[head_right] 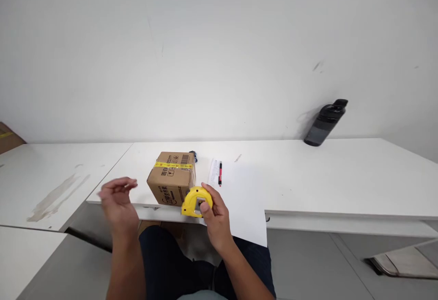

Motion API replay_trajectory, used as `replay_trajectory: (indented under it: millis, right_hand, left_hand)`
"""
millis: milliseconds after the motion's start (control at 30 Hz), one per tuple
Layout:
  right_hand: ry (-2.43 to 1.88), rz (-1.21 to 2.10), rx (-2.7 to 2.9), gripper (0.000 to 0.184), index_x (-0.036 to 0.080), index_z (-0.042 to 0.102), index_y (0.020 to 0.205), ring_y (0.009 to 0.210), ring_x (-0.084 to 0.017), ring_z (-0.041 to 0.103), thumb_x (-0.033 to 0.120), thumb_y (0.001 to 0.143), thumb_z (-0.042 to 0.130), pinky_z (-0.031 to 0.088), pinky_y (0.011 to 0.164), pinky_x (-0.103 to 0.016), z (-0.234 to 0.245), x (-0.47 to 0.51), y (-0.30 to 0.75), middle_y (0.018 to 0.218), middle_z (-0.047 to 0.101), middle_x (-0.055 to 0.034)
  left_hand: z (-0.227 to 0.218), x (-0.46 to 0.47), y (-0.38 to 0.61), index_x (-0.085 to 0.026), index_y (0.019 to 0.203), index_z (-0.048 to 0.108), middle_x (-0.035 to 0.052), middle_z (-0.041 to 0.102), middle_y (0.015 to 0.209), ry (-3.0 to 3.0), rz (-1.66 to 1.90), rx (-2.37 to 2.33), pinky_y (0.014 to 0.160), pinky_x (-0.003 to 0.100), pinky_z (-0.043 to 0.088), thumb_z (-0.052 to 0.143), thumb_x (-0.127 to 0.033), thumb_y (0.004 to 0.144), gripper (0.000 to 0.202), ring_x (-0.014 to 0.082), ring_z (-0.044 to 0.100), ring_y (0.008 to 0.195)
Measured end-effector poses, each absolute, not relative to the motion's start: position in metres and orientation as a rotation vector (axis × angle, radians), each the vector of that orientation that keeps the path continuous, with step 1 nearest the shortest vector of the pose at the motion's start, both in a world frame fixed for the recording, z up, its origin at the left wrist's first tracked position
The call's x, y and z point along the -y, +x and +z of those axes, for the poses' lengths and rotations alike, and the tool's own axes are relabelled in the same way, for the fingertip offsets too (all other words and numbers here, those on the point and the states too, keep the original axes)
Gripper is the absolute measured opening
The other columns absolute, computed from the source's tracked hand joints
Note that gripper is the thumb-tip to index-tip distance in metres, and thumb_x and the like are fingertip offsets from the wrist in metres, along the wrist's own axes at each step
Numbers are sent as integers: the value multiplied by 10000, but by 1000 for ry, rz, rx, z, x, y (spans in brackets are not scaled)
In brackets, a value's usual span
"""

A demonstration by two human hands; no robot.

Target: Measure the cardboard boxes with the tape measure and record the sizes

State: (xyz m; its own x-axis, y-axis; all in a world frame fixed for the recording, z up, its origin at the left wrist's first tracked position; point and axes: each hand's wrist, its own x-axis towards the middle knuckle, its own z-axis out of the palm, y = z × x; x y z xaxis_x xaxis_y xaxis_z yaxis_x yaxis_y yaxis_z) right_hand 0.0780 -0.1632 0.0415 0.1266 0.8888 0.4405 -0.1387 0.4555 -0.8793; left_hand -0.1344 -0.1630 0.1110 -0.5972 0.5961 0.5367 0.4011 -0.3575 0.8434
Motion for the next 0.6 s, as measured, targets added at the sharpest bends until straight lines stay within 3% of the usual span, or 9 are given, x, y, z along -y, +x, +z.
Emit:
replay_trajectory:
  millis: [100, 200, 333, 400, 500, 600]
  right_hand:
    - [-672, 704, 1410, 537, 266, 579, 1350, 653, -194, 641, 604, 939, 507, 558, 536, -319, 49, 169, 82, 893, 680, -68]
    - [-484, 535, 1572, 474, 338, 521, 1408, 801, -206, 684, 490, 960, 549, 595, 667, -330, 55, 175, 78, 1021, 699, -65]
    - [-512, 639, 1452, 640, 328, 395, 1494, 869, -194, 705, 358, 917, 670, 602, 698, -300, 52, 179, 71, 1070, 711, -73]
    - [-558, 712, 1272, 741, 315, 376, 1493, 827, -170, 704, 306, 856, 754, 593, 673, -270, 51, 175, 74, 1021, 716, -56]
    - [-650, 771, 927, 753, 309, 445, 1427, 755, -127, 667, 270, 778, 826, 555, 614, -225, 57, 161, 98, 946, 692, -11]
    - [-743, 812, 623, 564, 246, 611, 1248, 607, -66, 550, 344, 745, 845, 443, 491, -156, 64, 142, 140, 814, 621, 33]
  left_hand:
    - [113, 203, -115, -262, 739, 597, 64, 612, 733, 1675, 1439, -1508, 672, 362, 470, 296, -722, 920, 579, 228, 584, 715]
    - [106, 217, -100, -233, 723, 554, 27, 542, 631, 1589, 1064, -1236, 541, 313, 356, 335, -739, 909, 582, 164, 456, 554]
    - [101, 202, -101, -203, 681, 436, -61, 361, 533, 1304, 1105, -1140, 483, 244, 193, 547, -693, 851, 530, 82, 271, 482]
    - [105, 183, -113, -204, 678, 415, -89, 306, 512, 1180, 1179, -1124, 472, 223, 185, 658, -638, 795, 511, 64, 241, 466]
    - [117, 146, -147, -208, 650, 372, -102, 271, 510, 1069, 1360, -1127, 462, 198, 233, 697, -578, 767, 507, 50, 238, 451]
    - [133, 114, -192, -220, 626, 294, -113, 226, 525, 996, 1419, -1257, 413, 184, 172, 713, -520, 746, 529, 34, 172, 419]
